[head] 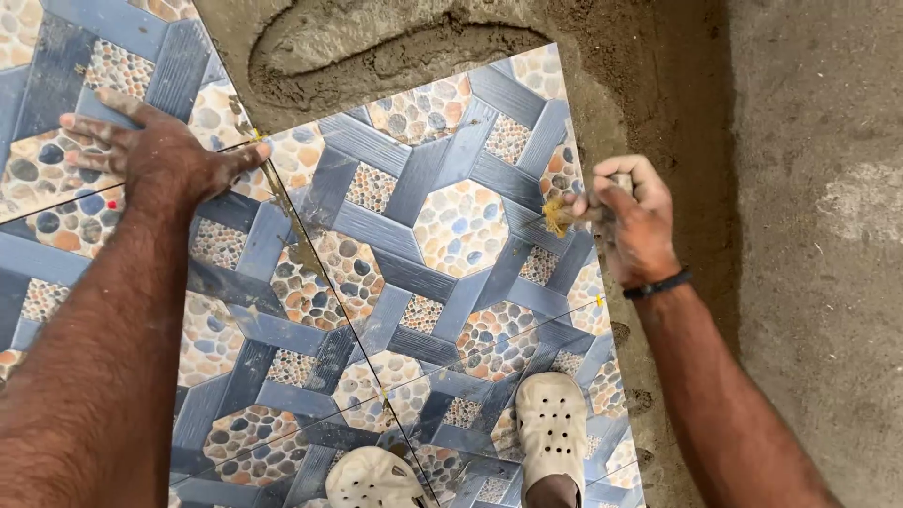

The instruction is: The recorder is laying floor tiles by applying mortar and using a rubber mallet to level them.

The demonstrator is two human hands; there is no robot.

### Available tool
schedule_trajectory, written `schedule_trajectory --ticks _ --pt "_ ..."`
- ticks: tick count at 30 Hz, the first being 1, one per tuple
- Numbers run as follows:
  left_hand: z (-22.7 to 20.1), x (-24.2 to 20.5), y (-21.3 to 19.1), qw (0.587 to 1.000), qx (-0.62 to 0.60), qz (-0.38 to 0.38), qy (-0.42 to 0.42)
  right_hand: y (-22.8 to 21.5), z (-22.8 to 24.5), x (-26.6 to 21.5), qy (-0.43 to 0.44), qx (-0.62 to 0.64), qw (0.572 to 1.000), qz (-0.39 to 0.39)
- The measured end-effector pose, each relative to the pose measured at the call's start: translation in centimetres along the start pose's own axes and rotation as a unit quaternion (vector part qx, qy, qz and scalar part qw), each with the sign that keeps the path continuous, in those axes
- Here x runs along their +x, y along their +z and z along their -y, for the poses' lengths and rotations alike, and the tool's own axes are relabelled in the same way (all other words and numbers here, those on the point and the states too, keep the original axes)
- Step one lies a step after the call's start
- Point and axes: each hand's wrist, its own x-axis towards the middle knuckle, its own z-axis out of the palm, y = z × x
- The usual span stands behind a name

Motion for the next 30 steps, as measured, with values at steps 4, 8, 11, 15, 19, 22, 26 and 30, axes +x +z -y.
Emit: schedule_trajectory --ticks 4,8,11,15,19,22,26,30 --pt "-0.1 -0.6 0.0 0.998 -0.069 0.010 -0.007 -0.1 -3.3 0.6 0.001 -0.033 0.999 -0.021" --pt "-0.7 -1.8 -1.3 0.994 -0.103 0.028 -0.022 2.0 -2.4 0.4 -0.022 -0.018 0.999 -0.021" --pt "-1.5 -3.6 -3.0 0.991 -0.116 0.045 -0.041 3.3 -2.9 0.9 -0.026 -0.067 0.997 -0.032" --pt "-1.4 -3.8 -2.8 0.987 -0.143 0.048 -0.049 3.2 -2.8 1.0 0.026 -0.177 0.983 -0.030" --pt "-1.4 -3.5 -3.0 0.986 -0.151 0.041 -0.053 0.0 -1.7 0.0 0.088 -0.208 0.973 -0.037" --pt "-1.3 -3.8 -3.3 0.993 -0.097 0.045 -0.045 -4.0 -1.8 -3.2 0.133 -0.341 0.930 -0.025" --pt "-0.9 -4.4 -3.2 0.991 -0.119 0.045 -0.049 -9.5 -5.0 -6.4 0.171 -0.523 0.830 -0.084" --pt "-1.2 -3.1 -2.5 0.987 -0.147 0.042 -0.055 -14.5 -12.8 -7.8 0.151 -0.577 0.797 -0.096"
